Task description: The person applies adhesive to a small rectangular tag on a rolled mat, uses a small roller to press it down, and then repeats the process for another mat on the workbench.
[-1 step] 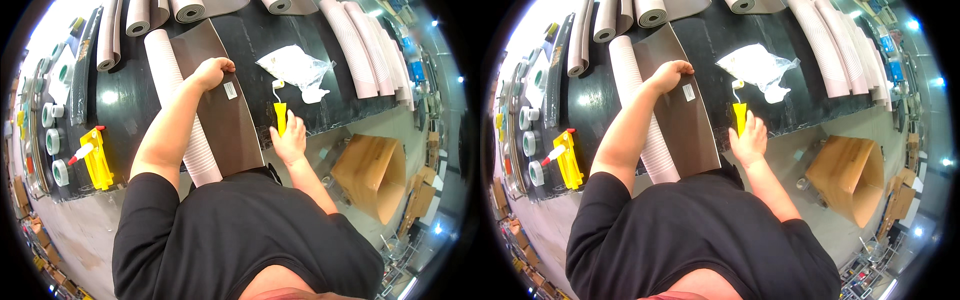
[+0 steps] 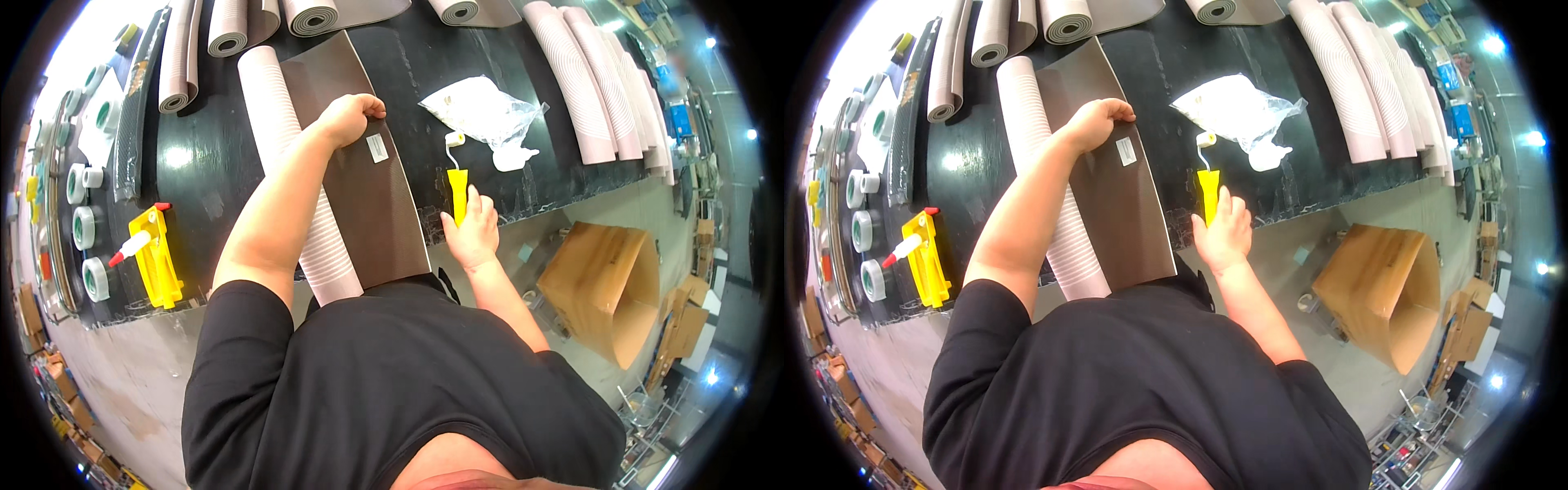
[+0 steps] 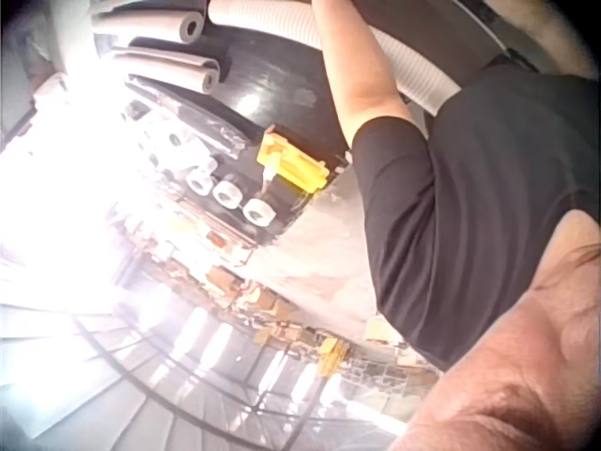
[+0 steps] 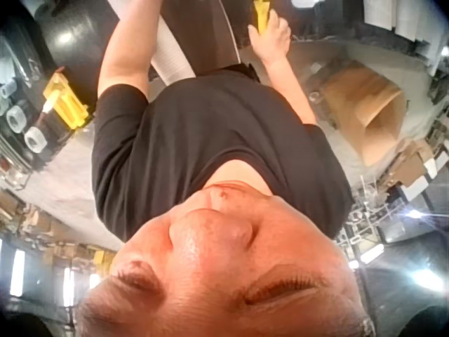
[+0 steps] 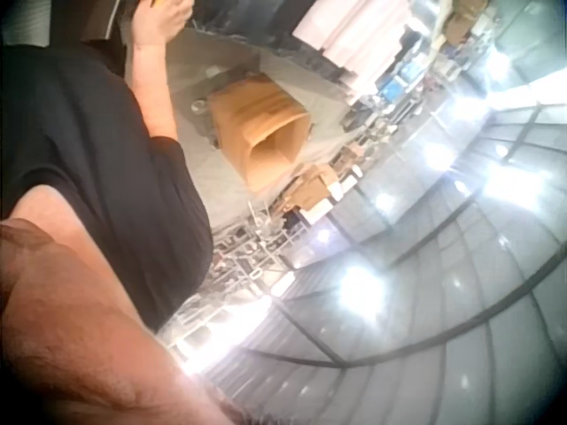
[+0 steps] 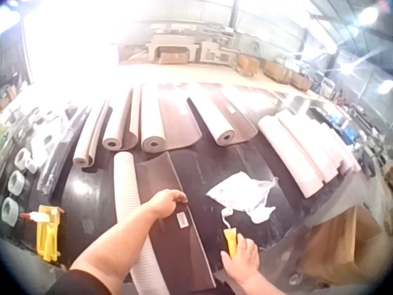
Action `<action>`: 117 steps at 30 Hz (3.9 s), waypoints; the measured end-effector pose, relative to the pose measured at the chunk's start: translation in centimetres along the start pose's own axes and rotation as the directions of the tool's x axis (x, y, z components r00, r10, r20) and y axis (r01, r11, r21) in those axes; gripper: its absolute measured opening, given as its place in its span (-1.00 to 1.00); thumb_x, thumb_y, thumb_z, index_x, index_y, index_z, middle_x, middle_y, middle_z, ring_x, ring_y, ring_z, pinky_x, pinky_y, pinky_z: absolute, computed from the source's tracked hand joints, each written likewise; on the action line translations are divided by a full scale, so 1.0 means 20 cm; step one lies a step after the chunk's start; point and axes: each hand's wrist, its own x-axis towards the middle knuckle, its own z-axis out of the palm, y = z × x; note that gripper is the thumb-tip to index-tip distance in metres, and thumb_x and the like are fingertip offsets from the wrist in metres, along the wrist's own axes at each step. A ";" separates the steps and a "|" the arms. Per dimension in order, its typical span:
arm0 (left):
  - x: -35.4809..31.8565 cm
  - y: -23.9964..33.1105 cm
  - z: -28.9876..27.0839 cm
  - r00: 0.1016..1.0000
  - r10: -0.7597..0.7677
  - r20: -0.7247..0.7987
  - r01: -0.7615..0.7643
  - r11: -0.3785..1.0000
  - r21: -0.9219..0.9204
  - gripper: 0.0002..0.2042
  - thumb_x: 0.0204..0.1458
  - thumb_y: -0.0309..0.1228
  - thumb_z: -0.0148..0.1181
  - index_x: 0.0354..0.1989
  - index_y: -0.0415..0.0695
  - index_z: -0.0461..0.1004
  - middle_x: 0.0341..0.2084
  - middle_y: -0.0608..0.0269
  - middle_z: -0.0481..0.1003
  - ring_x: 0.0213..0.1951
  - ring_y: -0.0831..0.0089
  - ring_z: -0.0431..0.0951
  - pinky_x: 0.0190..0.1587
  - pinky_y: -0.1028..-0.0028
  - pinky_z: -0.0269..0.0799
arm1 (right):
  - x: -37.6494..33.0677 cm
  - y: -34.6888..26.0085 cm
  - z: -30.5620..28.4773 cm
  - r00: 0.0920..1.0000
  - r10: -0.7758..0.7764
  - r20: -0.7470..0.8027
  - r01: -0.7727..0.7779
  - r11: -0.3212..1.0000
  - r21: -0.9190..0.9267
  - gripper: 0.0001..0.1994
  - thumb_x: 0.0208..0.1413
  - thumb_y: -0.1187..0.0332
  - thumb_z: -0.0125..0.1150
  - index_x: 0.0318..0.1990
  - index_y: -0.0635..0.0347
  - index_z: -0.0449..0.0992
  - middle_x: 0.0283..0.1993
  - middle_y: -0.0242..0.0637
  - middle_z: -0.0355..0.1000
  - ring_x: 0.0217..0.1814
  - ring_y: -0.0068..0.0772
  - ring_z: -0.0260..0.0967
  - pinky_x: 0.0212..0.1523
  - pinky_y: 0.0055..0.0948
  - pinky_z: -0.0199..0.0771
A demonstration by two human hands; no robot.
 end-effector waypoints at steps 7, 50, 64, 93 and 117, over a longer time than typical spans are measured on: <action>0.00 -0.02 -0.01 0.999 0.039 -0.008 -0.038 0.995 0.095 -0.51 -0.10 -0.79 -0.26 -0.04 -0.26 0.51 -0.10 0.14 0.58 0.01 0.38 0.53 0.13 0.45 0.36 | -0.04 0.01 -0.10 0.991 -0.130 0.018 0.112 0.911 0.396 -0.48 0.13 0.37 0.12 0.25 0.27 0.23 -0.02 0.06 0.34 -0.02 0.10 0.35 0.03 -0.14 0.39; 0.00 -0.03 0.00 0.992 0.110 -0.064 -0.097 0.980 0.174 -0.59 -0.11 -0.71 -0.15 -0.16 -0.16 0.59 -0.19 0.17 0.62 -0.07 0.33 0.58 0.05 0.46 0.40 | 0.03 -0.41 -0.10 0.902 -0.237 0.361 0.085 0.917 0.390 -0.47 0.23 0.34 -0.06 0.33 0.36 0.15 -0.22 0.21 0.46 -0.14 0.16 0.45 -0.07 -0.11 0.42; 0.02 -0.06 -0.01 0.995 0.083 -0.062 -0.078 0.995 0.068 -0.59 -0.11 -0.71 -0.14 -0.15 -0.18 0.59 -0.21 0.17 0.62 -0.10 0.35 0.58 0.04 0.46 0.41 | 0.16 -0.43 -0.02 0.884 -0.153 0.441 -0.046 0.911 0.409 -0.47 0.26 0.34 -0.04 0.37 0.22 0.14 -0.21 0.03 0.51 -0.19 -0.05 0.49 -0.10 -0.25 0.45; 0.02 -0.04 -0.03 0.997 0.062 -0.056 -0.061 0.998 0.024 -0.58 -0.11 -0.72 -0.17 -0.15 -0.18 0.59 -0.20 0.18 0.63 -0.08 0.36 0.58 0.07 0.47 0.39 | 0.05 -0.39 -0.11 0.923 -0.140 0.359 -0.098 0.816 0.570 -0.46 0.21 0.33 0.10 0.34 0.23 0.20 0.06 0.10 0.42 0.11 -0.06 0.42 0.12 -0.32 0.36; 0.01 -0.03 -0.03 0.996 0.078 -0.052 -0.073 0.994 0.083 -0.57 -0.10 -0.71 -0.20 -0.15 -0.18 0.58 -0.19 0.20 0.62 -0.06 0.37 0.56 0.08 0.48 0.37 | -0.05 -0.40 -0.27 0.904 -0.213 0.372 0.056 0.919 0.390 -0.43 0.23 0.28 0.02 0.37 0.22 0.12 -0.17 0.12 0.43 -0.10 0.07 0.42 -0.05 -0.14 0.40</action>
